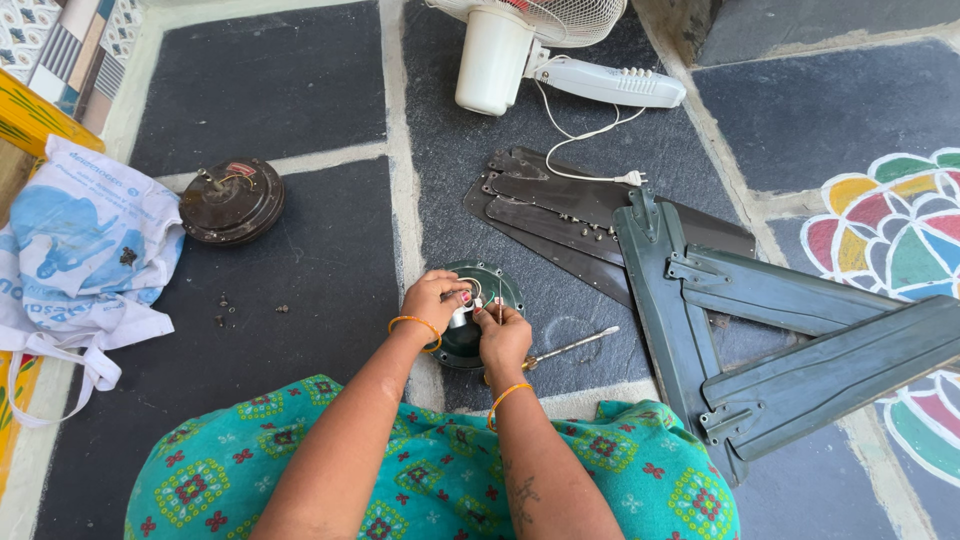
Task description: The person sits on the floor and works on the internal wiring of a disassembled electric fan motor. They connect wires to a capacitor and use a screwdriver to tighten the connections.
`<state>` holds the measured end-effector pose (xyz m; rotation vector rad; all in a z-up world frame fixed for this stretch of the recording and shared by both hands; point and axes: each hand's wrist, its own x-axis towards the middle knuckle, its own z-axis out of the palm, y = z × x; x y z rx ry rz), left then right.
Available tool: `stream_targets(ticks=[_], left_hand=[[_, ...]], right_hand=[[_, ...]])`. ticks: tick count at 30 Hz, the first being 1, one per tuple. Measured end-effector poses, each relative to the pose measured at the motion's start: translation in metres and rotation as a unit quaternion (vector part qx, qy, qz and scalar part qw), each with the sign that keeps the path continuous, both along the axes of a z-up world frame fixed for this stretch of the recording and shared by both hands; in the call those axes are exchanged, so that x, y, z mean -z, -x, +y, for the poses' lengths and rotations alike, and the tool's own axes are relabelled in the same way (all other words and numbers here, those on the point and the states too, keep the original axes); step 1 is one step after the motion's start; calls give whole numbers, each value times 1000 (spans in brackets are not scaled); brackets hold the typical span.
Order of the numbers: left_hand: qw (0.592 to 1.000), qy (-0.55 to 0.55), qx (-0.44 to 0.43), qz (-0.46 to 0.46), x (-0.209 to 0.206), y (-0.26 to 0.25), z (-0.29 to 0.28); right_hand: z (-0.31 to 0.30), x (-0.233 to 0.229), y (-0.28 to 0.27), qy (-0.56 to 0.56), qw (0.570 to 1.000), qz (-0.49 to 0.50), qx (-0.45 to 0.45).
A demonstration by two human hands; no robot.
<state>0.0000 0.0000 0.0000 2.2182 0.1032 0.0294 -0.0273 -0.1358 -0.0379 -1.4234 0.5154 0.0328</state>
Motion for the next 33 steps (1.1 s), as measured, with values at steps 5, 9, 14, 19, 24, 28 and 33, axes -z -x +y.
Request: stream_targets(ticks=[5,9,14,19,24,28,33], left_hand=[[999,-18,-22,42,-14,5,-4],[992,-82,-3,-95,-23,27,-7],[999,-47,-7,-26,-24,43,-6],[994,-106,16,-30,-26,41,-7],[994,-102,25,-3,-32,43,-8],[994,-110,22,-1,-32,42,-9],[991,-114,28,-71,-34,37,-8]], right_hand=[[-1,-6,0,-9,1000,-4,-7],[-1,-9,1,7,1000,4,-8],[-1,-2,-3,20,1000,-9,-7],[-3,4,-4,-7,1000,-13,-6],[-4,1,-3,1,1000,-21,-8],[-5,-2,-3,31,999,-6,-12],[-6,-6,0,70,997,4,-17]])
